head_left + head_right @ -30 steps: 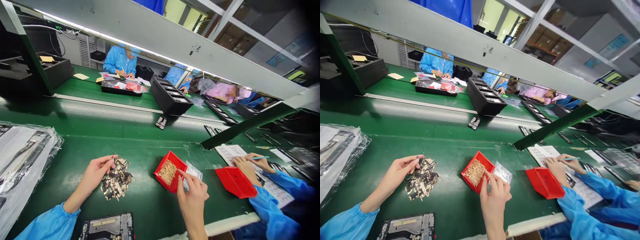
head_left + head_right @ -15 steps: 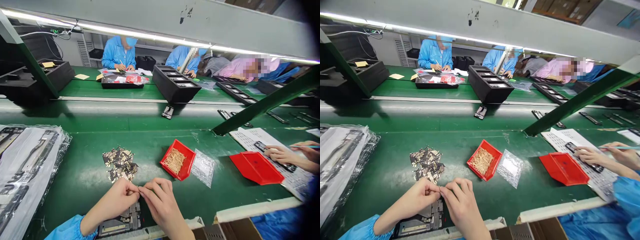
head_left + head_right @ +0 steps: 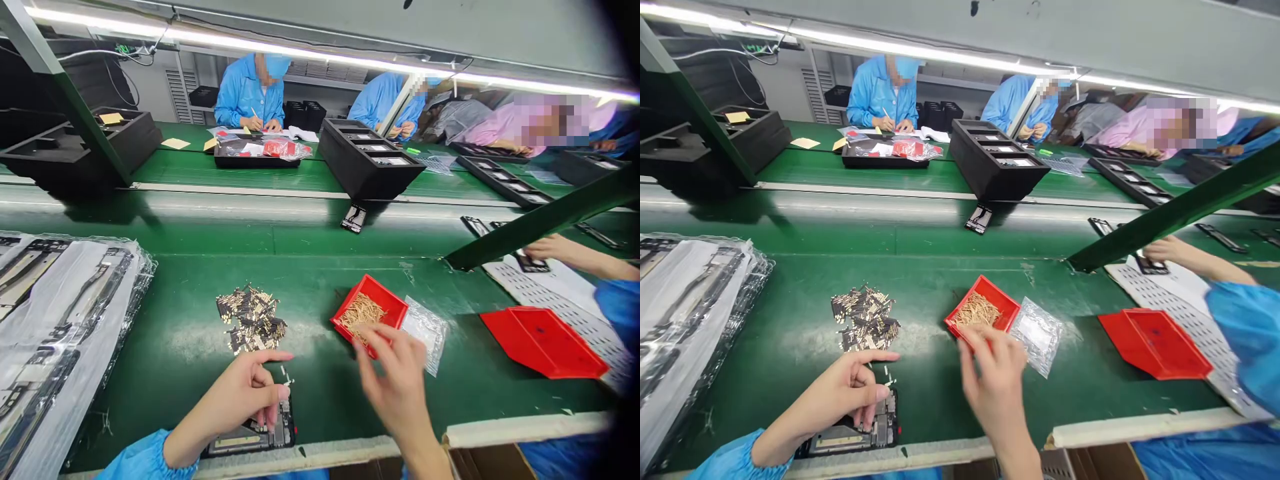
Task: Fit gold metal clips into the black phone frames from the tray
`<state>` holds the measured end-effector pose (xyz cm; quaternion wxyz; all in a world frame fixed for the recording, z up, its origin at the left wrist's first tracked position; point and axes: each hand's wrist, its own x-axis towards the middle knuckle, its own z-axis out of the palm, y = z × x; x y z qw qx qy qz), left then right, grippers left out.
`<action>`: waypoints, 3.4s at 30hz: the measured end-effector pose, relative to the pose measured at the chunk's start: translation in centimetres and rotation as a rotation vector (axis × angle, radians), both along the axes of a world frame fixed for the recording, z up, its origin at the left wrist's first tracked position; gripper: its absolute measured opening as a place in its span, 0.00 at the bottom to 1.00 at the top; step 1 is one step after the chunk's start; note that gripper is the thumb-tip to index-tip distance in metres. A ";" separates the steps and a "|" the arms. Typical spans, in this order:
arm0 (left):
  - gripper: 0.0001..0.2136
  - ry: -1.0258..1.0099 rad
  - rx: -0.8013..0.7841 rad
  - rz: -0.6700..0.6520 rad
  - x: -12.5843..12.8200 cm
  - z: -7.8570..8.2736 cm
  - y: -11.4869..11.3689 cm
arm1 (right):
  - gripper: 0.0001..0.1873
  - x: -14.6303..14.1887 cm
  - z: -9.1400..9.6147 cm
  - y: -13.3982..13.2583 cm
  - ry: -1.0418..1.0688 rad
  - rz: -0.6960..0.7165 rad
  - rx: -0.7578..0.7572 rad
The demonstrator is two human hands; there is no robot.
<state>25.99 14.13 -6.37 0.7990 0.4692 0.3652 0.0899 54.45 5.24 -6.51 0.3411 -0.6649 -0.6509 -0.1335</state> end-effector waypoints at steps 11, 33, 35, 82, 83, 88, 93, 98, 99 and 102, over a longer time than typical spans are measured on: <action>0.39 0.026 0.106 0.095 -3.5 -0.3 -3.4 | 0.09 -8.9 -1.9 -0.4 0.283 0.546 -0.319; 0.41 0.484 1.208 -0.120 -8.7 -2.8 -6.9 | 0.08 -9.4 -3.3 0.2 0.216 0.670 -0.523; 0.38 0.445 1.217 -0.119 -8.7 -2.8 -6.5 | 0.07 -9.8 -3.5 -0.2 0.203 0.634 -0.501; 0.15 0.331 1.212 0.410 -5.4 -0.2 -4.9 | 0.12 -8.6 -2.9 1.2 0.580 0.815 -0.228; 0.14 0.324 1.214 0.444 -5.2 -0.4 -5.0 | 0.12 -8.7 -2.9 1.2 0.587 0.815 -0.215; 0.13 0.312 1.292 0.600 -4.8 -1.5 -5.8 | 0.15 -9.3 -2.3 0.7 0.660 0.716 -0.231; 0.15 0.300 1.331 0.676 -4.9 -2.4 -6.8 | 0.09 -9.7 -2.2 0.2 0.810 0.621 -0.326; 0.14 0.272 1.307 0.649 -4.8 -2.2 -6.7 | 0.11 -10.3 -2.7 0.0 0.790 0.629 -0.334; 0.14 0.271 1.288 0.647 -4.8 -2.2 -6.7 | 0.14 -10.5 -2.7 0.0 0.719 0.654 -0.299; 0.14 0.266 1.282 0.648 -4.7 -2.0 -6.7 | 0.19 -11.0 -2.9 0.1 0.530 0.719 -0.188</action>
